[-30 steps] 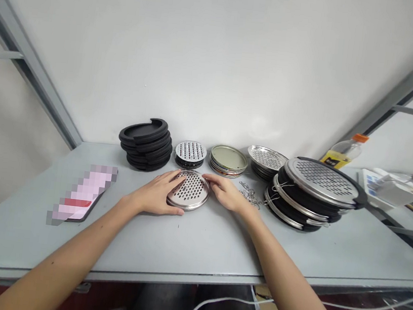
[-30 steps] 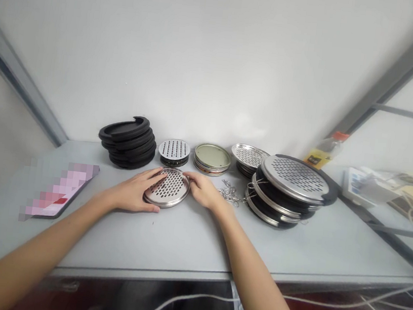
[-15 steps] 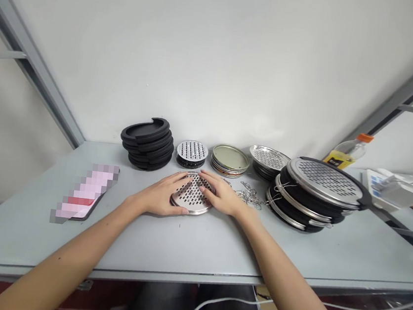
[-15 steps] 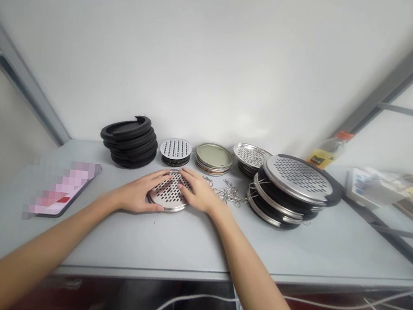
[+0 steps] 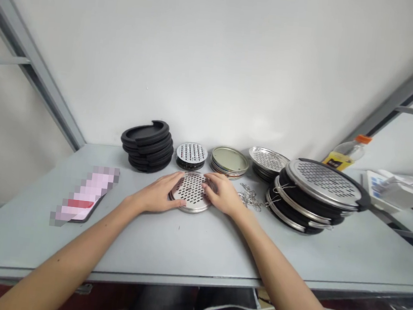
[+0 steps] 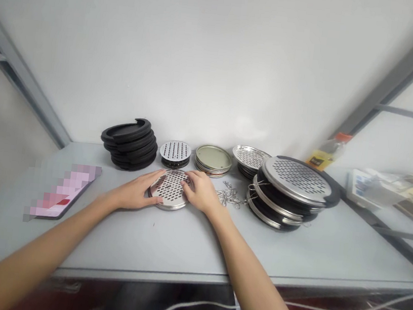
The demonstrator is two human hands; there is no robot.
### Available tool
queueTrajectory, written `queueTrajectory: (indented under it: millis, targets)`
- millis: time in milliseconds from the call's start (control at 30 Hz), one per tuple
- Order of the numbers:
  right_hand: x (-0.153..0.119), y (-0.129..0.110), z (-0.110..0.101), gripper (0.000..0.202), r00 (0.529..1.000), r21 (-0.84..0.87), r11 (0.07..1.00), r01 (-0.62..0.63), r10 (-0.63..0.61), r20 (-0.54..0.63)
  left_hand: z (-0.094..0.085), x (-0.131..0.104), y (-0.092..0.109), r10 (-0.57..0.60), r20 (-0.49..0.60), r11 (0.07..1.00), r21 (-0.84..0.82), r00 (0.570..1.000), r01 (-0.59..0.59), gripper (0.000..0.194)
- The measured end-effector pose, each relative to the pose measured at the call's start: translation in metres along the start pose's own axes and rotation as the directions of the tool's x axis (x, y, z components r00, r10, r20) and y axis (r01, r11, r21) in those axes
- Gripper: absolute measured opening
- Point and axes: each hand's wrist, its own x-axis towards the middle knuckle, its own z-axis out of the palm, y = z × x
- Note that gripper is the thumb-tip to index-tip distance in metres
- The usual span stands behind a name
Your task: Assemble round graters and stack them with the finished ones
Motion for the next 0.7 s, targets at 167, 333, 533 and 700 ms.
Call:
queueTrajectory:
  millis: [167, 333, 533, 700]
  targets:
    - [-0.004, 0.0, 0.013, 0.061, 0.988, -0.018, 0.997, 0.07, -0.067, 0.138, 0.003, -0.001, -0.002, -0.006, 0.036, 1.0, 0.003, 0.999, 0.006, 0.089]
    - [-0.004, -0.001, 0.017, 0.057, 0.979, -0.039, 0.997, 0.064, -0.056, 0.197, 0.003, -0.001, -0.002, -0.04, 0.075, 0.999, -0.018, 0.996, 0.042, 0.093]
    - [-0.005, -0.002, 0.018, 0.056, 0.98, -0.058, 0.996, 0.067, -0.055, 0.191, 0.003, 0.0, -0.003, -0.037, 0.087, 0.999, -0.031, 0.996, 0.04, 0.093]
    - [-0.003, 0.0, 0.018, 0.054, 0.986, -0.037, 0.997, 0.068, -0.061, 0.154, 0.002, 0.0, -0.003, -0.017, 0.06, 0.999, -0.04, 0.998, 0.019, 0.088]
